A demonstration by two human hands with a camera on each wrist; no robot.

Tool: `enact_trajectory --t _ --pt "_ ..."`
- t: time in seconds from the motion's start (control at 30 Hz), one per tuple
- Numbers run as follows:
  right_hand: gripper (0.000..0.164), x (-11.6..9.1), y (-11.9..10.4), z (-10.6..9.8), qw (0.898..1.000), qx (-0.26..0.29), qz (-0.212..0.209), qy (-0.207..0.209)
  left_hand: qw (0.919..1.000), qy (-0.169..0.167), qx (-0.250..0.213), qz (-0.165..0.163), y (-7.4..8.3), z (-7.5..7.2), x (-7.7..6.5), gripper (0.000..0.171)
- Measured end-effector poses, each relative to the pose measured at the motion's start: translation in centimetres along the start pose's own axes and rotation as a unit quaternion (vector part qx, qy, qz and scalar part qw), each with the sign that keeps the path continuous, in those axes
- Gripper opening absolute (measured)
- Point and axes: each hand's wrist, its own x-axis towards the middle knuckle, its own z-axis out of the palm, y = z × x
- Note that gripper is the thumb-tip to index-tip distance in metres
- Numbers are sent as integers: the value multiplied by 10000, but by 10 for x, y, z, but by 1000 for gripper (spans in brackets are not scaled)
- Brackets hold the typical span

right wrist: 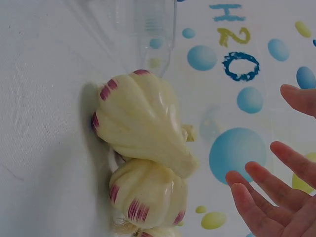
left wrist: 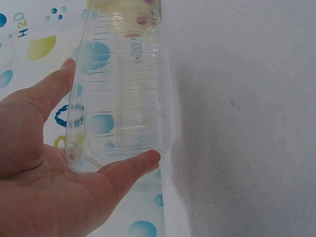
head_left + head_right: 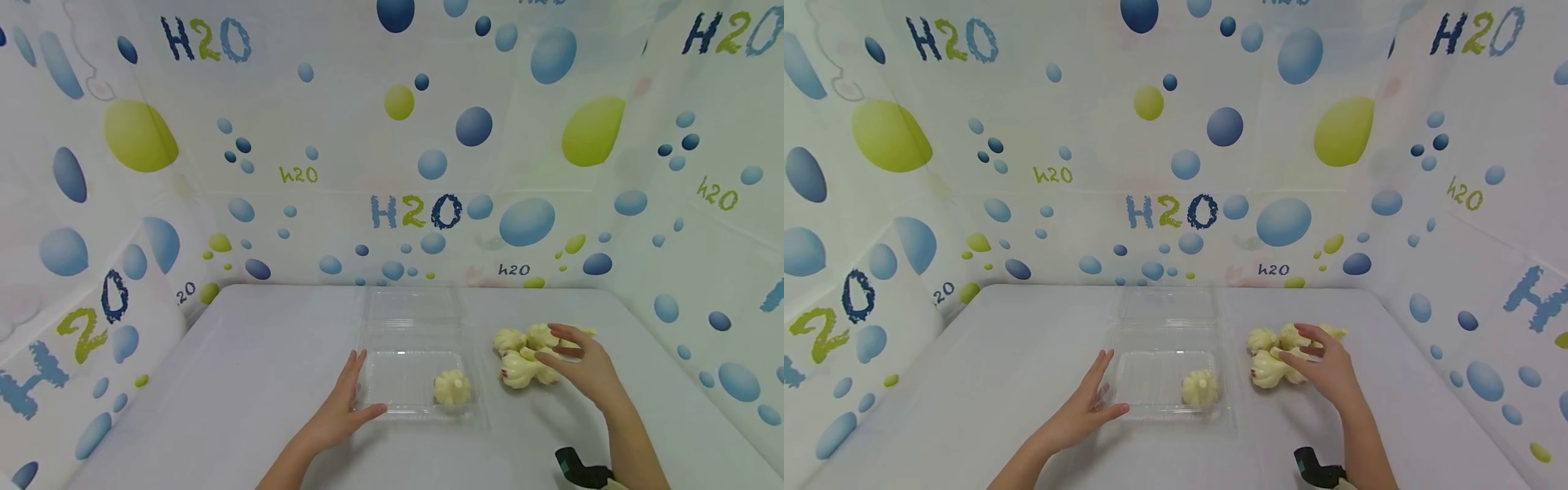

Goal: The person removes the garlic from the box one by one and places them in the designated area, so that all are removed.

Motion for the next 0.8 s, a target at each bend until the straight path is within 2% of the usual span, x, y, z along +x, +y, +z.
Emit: enact_trajectory --t 0.27,0.8 --pt "64 1 -8 12 9985 444 -224 -235 9999 50 111 36 -2 0 1 91" --pt "57 -5 -31 46 9920 975 -651 -464 9999 -37 -156 -21 -3 -1 1 91"
